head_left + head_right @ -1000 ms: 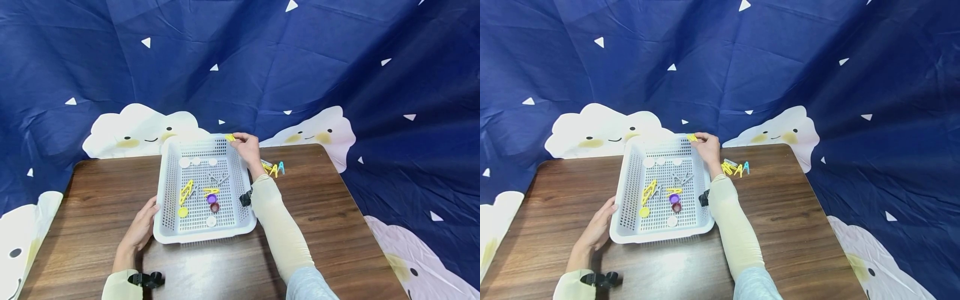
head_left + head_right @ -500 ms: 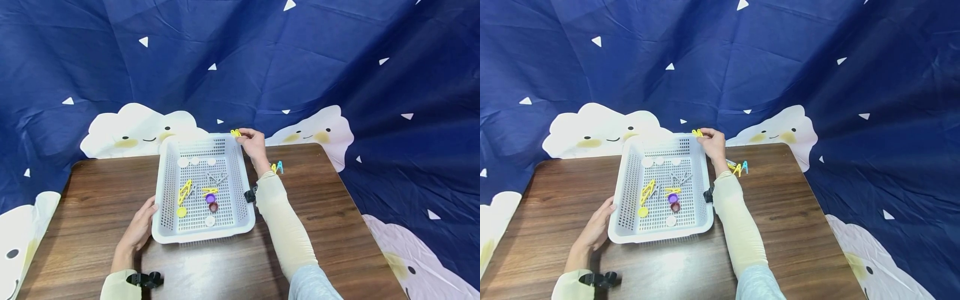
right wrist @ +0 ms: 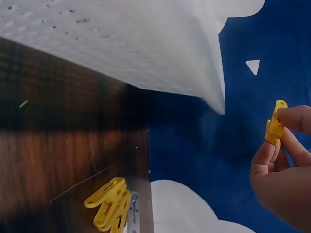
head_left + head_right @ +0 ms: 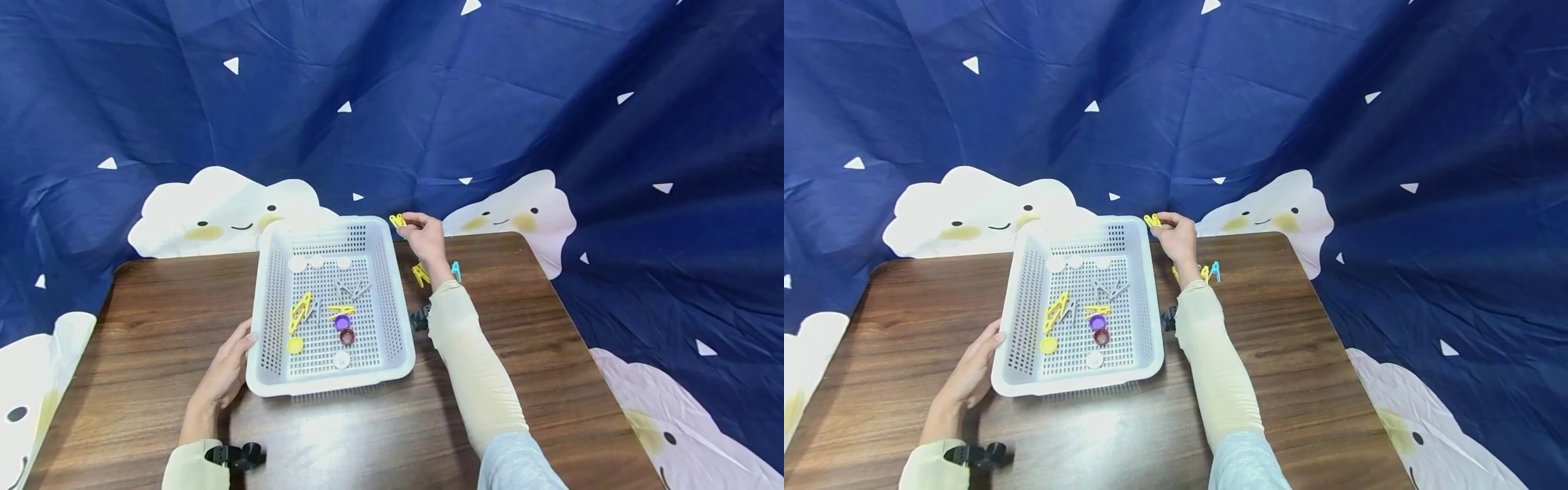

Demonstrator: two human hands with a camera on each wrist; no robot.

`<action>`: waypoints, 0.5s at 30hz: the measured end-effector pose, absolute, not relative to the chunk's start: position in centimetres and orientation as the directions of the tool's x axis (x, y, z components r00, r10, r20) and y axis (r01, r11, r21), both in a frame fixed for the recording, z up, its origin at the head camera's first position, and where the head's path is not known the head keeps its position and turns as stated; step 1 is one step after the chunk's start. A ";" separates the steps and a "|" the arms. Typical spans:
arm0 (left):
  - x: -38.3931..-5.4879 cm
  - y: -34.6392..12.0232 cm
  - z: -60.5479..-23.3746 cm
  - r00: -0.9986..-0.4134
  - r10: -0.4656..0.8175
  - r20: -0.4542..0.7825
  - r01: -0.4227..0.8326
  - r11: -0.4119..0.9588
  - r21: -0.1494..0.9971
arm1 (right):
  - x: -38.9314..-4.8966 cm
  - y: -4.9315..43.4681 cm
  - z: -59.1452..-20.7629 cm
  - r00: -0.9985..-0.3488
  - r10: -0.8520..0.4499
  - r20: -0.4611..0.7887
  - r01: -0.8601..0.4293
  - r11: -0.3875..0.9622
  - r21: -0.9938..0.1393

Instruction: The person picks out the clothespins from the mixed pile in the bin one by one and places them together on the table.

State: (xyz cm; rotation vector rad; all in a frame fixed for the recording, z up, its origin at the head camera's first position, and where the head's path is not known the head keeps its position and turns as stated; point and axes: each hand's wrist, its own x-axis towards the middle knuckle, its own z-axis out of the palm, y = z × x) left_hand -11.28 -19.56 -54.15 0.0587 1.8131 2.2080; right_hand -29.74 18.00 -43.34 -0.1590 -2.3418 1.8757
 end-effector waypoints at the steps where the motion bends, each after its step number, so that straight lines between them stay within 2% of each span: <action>1: -11.3 -19.6 -54.2 -0.959 0.240 -0.147 -0.191 -0.169 0.967 | -29.8 18.2 -43.5 -0.985 0.167 0.038 -0.001 0.216 -0.976; 15: -11.4 -19.5 -54.1 -0.957 0.221 -0.185 -0.219 -0.142 0.965 | -29.5 20.2 -45.8 -0.978 0.193 0.082 -0.031 0.255 -0.966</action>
